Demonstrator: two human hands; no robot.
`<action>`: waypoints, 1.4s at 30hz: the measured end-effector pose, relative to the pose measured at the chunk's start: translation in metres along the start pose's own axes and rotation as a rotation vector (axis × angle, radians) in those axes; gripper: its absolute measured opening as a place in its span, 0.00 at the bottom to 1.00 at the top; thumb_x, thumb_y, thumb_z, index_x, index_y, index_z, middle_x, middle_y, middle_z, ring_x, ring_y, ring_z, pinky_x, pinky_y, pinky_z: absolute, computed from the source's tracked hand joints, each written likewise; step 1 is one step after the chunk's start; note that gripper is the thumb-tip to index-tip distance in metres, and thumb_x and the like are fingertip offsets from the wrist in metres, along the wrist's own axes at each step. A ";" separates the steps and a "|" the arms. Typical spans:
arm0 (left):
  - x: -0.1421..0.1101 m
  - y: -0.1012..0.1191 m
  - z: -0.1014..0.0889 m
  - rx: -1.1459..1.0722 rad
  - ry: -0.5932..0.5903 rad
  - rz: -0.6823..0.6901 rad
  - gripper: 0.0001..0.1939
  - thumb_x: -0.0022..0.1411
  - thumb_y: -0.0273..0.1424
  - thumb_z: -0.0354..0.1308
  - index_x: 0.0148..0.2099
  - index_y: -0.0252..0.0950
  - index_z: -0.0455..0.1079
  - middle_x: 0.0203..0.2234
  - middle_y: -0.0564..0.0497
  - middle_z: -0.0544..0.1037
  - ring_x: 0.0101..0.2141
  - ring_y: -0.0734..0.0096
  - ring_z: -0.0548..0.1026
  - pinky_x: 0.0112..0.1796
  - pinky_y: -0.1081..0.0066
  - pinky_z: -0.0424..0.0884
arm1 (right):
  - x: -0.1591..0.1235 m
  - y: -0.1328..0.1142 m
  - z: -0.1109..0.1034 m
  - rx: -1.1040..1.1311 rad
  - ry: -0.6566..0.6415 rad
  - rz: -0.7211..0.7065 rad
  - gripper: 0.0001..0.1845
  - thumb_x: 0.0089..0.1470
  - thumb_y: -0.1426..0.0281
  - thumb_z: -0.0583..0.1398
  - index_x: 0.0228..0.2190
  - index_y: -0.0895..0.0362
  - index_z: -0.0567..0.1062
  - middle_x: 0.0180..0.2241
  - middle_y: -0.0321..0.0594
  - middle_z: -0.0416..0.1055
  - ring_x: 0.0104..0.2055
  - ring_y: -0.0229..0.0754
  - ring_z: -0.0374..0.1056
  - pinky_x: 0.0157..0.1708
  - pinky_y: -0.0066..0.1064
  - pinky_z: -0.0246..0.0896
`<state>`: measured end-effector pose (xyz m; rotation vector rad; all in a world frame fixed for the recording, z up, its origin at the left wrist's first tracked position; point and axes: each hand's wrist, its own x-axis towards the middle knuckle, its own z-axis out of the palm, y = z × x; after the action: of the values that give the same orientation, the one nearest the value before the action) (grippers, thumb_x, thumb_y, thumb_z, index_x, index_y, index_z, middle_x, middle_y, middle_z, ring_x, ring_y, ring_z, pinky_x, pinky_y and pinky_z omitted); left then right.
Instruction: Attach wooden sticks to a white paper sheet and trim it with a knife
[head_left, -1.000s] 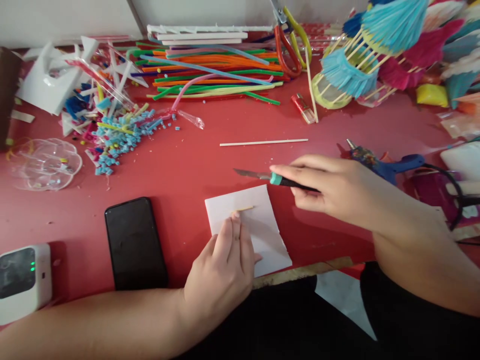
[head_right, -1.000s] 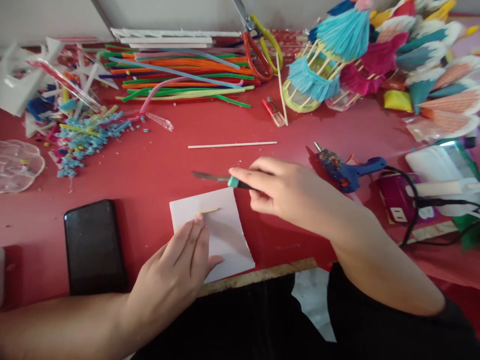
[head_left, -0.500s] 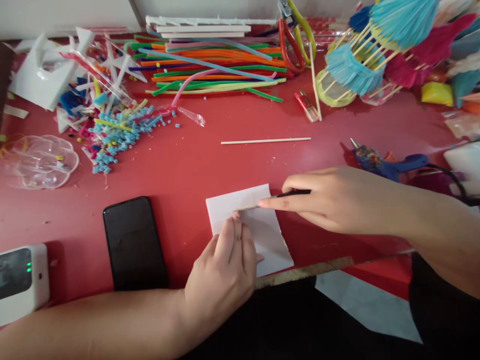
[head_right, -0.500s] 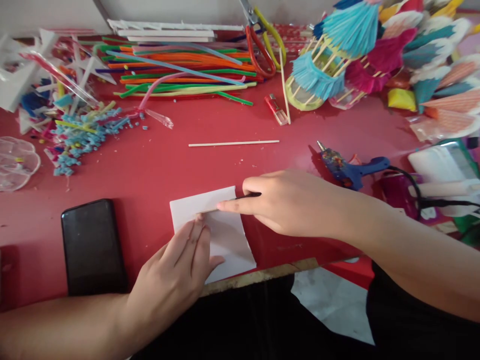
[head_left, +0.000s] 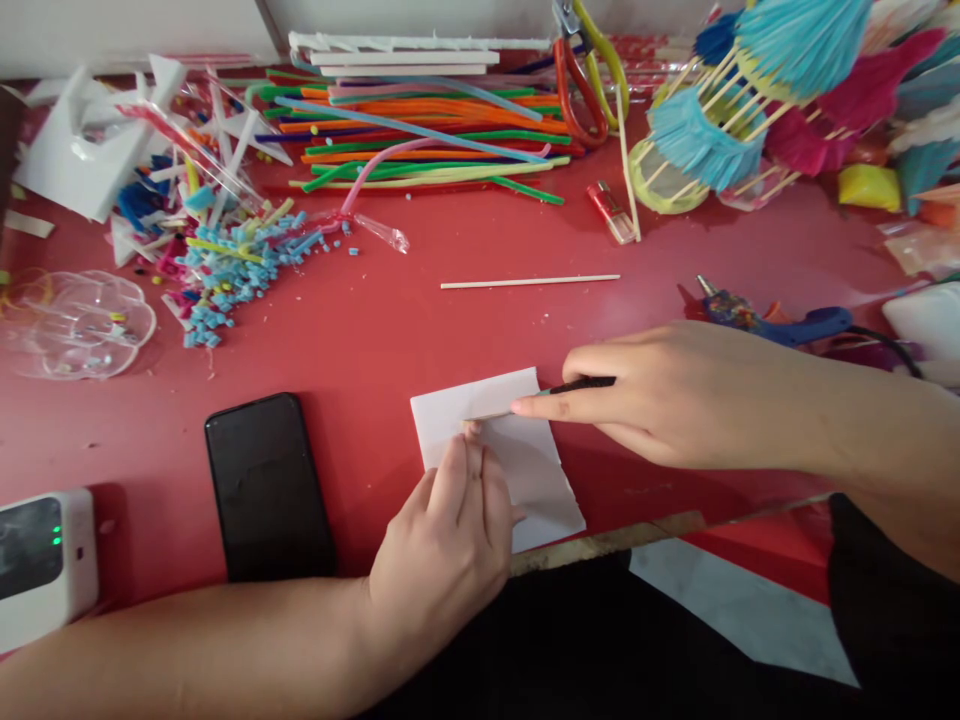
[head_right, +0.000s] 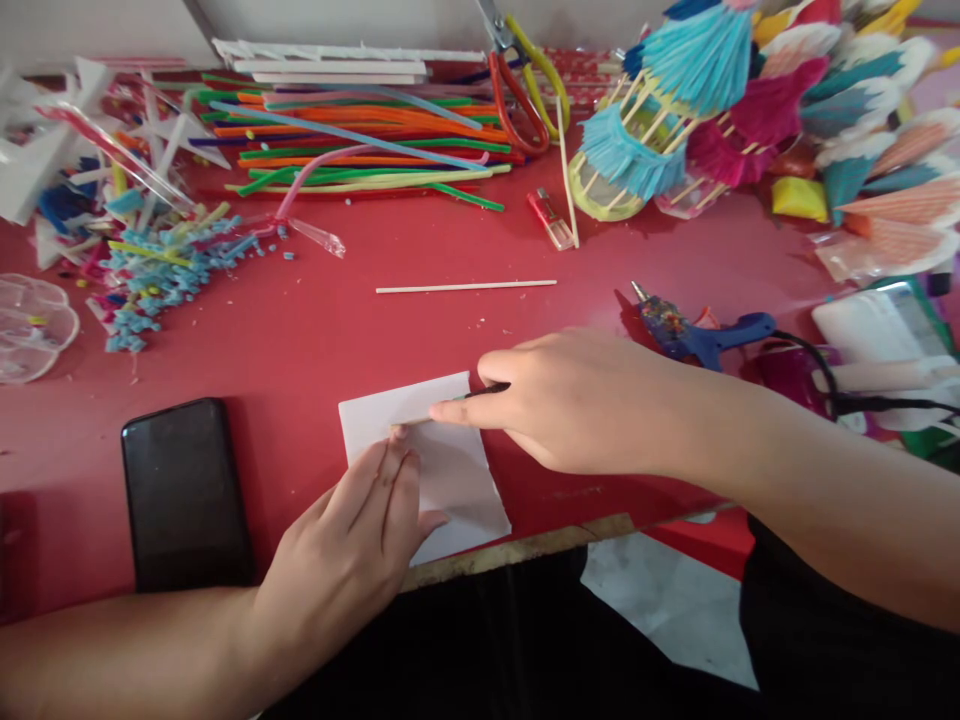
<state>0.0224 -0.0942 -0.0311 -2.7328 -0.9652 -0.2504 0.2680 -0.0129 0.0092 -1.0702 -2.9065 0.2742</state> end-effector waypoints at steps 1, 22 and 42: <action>-0.001 0.000 0.000 -0.002 -0.001 0.002 0.23 0.71 0.37 0.54 0.49 0.16 0.73 0.47 0.29 0.79 0.48 0.52 0.79 0.44 0.66 0.80 | 0.002 -0.001 -0.003 -0.025 -0.037 -0.054 0.30 0.51 0.79 0.56 0.51 0.40 0.78 0.27 0.34 0.70 0.21 0.35 0.53 0.21 0.33 0.39; -0.003 0.001 0.003 0.007 -0.029 0.040 0.20 0.67 0.28 0.54 0.53 0.12 0.69 0.49 0.26 0.78 0.49 0.49 0.79 0.44 0.65 0.81 | 0.013 -0.012 -0.024 -0.146 -0.244 -0.093 0.33 0.54 0.81 0.51 0.56 0.43 0.74 0.26 0.36 0.69 0.20 0.36 0.52 0.23 0.35 0.36; -0.001 -0.001 0.000 -0.018 -0.031 0.031 0.19 0.62 0.25 0.59 0.51 0.13 0.71 0.47 0.26 0.79 0.47 0.48 0.80 0.42 0.66 0.81 | 0.010 -0.011 -0.026 -0.188 -0.189 -0.140 0.35 0.50 0.82 0.53 0.56 0.43 0.73 0.25 0.34 0.68 0.18 0.37 0.51 0.22 0.34 0.34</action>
<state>0.0211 -0.0941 -0.0309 -2.7736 -0.9328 -0.2124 0.2553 -0.0104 0.0365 -0.9004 -3.2128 0.1038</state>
